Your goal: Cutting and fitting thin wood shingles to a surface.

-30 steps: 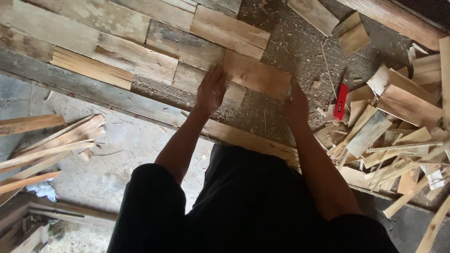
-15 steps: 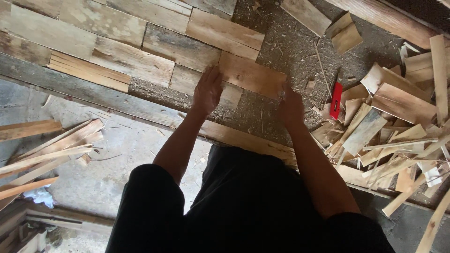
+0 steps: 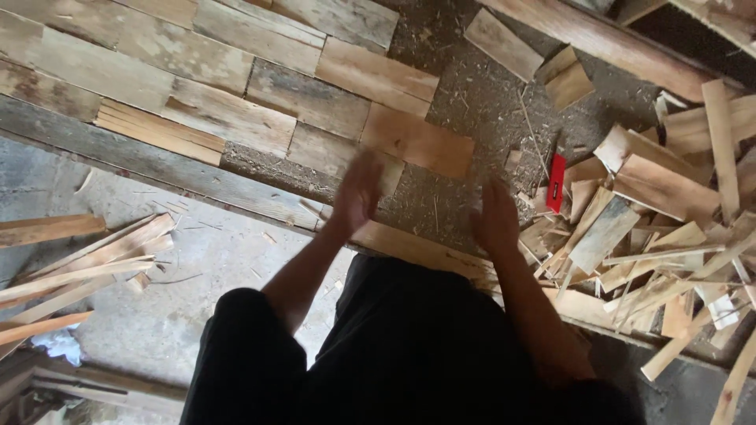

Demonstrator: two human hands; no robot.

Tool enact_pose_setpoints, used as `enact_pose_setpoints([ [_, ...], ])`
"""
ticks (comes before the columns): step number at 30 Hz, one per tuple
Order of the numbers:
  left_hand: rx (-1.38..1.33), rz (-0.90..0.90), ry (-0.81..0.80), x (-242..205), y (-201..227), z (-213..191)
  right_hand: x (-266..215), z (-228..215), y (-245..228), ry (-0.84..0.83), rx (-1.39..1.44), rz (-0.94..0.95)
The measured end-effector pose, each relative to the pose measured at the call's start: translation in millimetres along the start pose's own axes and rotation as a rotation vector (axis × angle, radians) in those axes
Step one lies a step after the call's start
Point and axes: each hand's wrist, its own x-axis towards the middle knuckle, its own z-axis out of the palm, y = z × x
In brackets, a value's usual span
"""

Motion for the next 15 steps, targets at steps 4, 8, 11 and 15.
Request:
enact_pose_setpoints([
  [4, -0.308, 0.616, 0.549, -44.1, 0.4, 42.3, -44.8, -4.9, 8.0, 0.009, -0.254, -0.066],
  [8, -0.477, 0.344, 0.092, -60.6, 44.6, 44.0, -70.2, -4.4, 30.2, -0.033, -0.512, -0.017],
  [11, -0.153, 0.479, -0.009, -51.1, 46.2, 84.4, -77.6, -2.1, 42.9, -0.018, -0.624, 0.083],
  [15, 0.123, 0.773, 0.115, -39.4, 67.0, 106.2, -86.8, 2.7, 58.6, 0.091, -0.463, 0.129],
])
